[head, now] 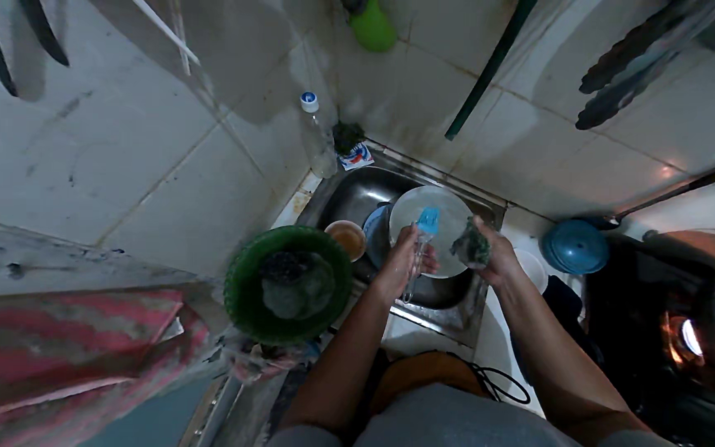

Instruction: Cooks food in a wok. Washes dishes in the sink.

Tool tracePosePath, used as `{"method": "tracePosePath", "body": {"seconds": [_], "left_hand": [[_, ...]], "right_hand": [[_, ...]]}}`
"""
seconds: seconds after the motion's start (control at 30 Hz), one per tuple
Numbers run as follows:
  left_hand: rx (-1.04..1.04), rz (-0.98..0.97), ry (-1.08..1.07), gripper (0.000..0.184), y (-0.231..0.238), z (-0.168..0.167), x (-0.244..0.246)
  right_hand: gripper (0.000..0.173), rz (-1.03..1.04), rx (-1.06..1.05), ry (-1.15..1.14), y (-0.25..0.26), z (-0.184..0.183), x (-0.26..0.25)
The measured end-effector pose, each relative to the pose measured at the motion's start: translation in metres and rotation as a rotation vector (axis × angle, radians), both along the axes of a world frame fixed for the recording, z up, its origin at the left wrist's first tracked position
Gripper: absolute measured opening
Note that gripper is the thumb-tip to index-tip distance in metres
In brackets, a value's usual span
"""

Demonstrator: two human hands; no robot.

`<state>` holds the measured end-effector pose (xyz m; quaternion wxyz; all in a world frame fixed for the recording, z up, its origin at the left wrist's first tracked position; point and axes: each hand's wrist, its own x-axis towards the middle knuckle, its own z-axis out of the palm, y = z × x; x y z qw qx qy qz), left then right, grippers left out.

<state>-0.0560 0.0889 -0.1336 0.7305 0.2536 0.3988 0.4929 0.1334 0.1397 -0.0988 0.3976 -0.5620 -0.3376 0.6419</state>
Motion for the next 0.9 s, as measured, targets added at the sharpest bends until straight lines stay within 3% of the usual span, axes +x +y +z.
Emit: {"method": "tracePosePath", "body": {"seconds": [0.17, 0.2, 0.27, 0.33, 0.4, 0.53, 0.6, 0.73, 0.8, 0.9], "left_hand": [[-0.110, 0.068, 0.059, 0.036, 0.003, 0.007, 0.007], [-0.135, 0.086, 0.021, 0.035, 0.004, 0.006, 0.010], [-0.183, 0.121, -0.062, 0.032, 0.004, 0.007, 0.015], [-0.265, 0.171, -0.067, 0.030, 0.004, 0.013, 0.021], [-0.308, 0.157, -0.074, 0.033, 0.003, 0.012, 0.022], [-0.249, 0.096, -0.141, 0.042, 0.004, 0.009, 0.022], [-0.232, 0.141, -0.091, 0.044, 0.003, 0.007, 0.025], [-0.231, 0.106, 0.062, 0.032, -0.001, 0.008, 0.031], [-0.192, 0.048, 0.089, 0.028, 0.000, -0.001, 0.029], [-0.095, -0.032, 0.225, 0.033, -0.001, -0.003, 0.026]], "right_hand": [[0.023, -0.041, 0.133, -0.122, -0.001, 0.010, -0.005], [0.023, 0.009, 0.157, -0.215, -0.005, 0.014, -0.009], [0.042, 0.214, 0.251, -0.421, -0.019, 0.021, -0.020], [0.052, 0.461, 0.469, -0.611, -0.025, 0.018, -0.036], [0.051, 0.487, 0.586, -0.665, -0.016, 0.006, -0.040], [0.041, 0.094, 0.357, -0.465, 0.011, 0.004, -0.024], [0.039, 0.145, 0.422, -0.531, -0.004, 0.014, -0.028], [0.032, 0.509, 0.584, -0.728, -0.017, 0.002, -0.045], [0.028, 0.415, 0.482, -0.686, 0.002, 0.000, -0.040], [0.039, 0.120, 0.219, -0.476, 0.029, 0.013, -0.019]]}}
